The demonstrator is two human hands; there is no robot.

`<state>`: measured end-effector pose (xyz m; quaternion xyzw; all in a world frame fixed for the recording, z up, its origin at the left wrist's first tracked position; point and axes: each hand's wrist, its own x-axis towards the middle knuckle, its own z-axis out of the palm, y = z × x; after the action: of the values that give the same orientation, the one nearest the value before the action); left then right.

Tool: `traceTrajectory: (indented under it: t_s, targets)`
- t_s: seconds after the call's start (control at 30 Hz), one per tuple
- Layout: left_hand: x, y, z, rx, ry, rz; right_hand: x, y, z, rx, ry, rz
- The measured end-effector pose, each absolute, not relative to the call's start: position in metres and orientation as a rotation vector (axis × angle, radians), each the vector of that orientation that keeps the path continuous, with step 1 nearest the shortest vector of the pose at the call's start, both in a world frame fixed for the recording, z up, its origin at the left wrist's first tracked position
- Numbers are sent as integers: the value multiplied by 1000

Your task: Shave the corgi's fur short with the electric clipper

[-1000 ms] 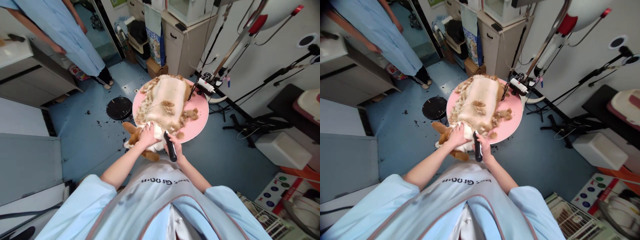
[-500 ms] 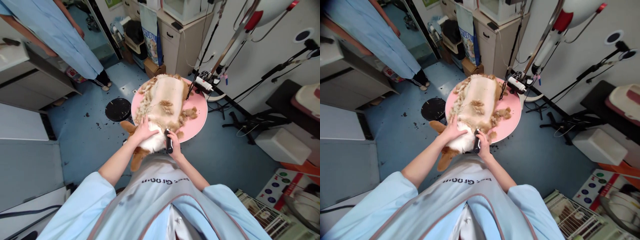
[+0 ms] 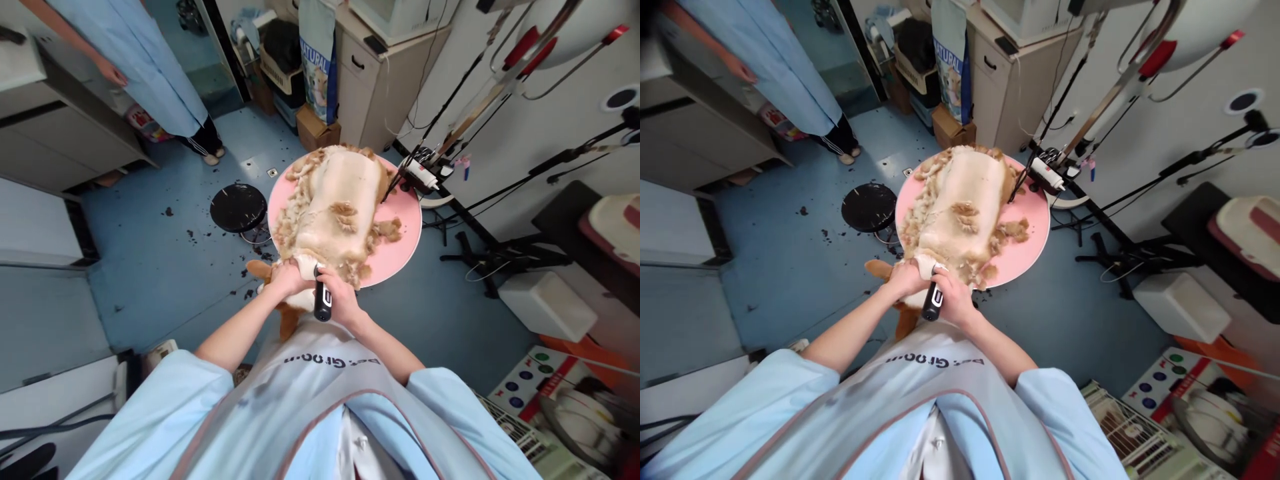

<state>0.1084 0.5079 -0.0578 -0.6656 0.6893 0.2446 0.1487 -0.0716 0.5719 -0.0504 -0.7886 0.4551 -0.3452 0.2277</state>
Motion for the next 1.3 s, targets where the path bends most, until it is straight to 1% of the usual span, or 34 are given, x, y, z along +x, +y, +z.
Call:
traceTrajectory:
  t_s: [0.2,0.33,0.57,0.83,1.0,1.3]
  targets:
    - [112,512,-64,-1914,2000,735,-61,577,-34,-2269,1293,-698]
    - [113,512,-61,-1878,1989,739,-55,583,-22,-2330,1234,-621]
    - [114,515,-62,-1887,1981,788,-44,568,-34,-2296,1384,-418]
    - [114,520,-65,-1898,1975,794,-47,561,-32,-2212,1376,-429]
    - [113,522,-67,-1889,1954,772,-47,556,-35,-2200,1376,-381]
    - [111,527,-76,-1903,1978,696,-40,554,-48,-2373,1452,-244]
